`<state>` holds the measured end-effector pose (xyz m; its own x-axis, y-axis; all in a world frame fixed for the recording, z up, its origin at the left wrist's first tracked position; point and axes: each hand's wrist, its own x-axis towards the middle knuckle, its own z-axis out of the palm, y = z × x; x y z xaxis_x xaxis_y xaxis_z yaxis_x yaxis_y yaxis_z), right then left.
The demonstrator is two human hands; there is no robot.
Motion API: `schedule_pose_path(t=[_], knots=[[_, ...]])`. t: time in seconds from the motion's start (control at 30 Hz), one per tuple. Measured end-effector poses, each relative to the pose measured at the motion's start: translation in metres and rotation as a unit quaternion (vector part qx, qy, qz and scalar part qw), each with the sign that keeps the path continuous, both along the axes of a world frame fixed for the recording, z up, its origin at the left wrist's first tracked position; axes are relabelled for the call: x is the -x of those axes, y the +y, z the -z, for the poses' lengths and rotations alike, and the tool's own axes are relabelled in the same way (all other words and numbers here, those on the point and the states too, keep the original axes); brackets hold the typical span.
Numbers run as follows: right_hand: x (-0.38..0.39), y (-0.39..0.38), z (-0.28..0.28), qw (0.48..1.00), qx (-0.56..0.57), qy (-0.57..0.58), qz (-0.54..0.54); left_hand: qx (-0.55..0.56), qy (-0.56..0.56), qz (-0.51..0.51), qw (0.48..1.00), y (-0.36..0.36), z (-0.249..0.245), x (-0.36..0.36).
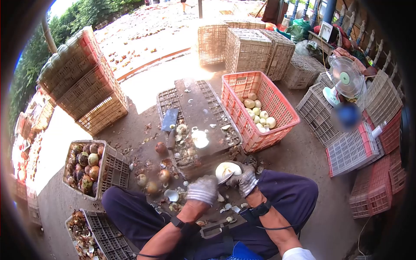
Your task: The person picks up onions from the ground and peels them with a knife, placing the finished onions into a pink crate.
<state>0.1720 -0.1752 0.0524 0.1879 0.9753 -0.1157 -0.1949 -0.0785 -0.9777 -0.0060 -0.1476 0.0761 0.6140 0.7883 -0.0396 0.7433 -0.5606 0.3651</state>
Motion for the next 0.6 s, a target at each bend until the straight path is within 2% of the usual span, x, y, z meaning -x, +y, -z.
schedule_pose_path(t=[0.03, 0.33, 0.6], knots=[[0.001, 0.000, 0.002, 1.000, -0.021, -0.006, 0.002, -0.008, -0.007, 0.001, 1.000, -0.001, -0.002, 0.002], [-0.017, 0.006, 0.010, 0.996, 0.033, 0.083, 0.004, -0.011, 0.034, -0.019, 0.999, -0.005, 0.001, 0.006], [-0.027, 0.015, 0.022, 0.989, 0.094, 0.117, -0.012, -0.103, -0.006, 0.120, 0.987, 0.025, -0.016, 0.017]])
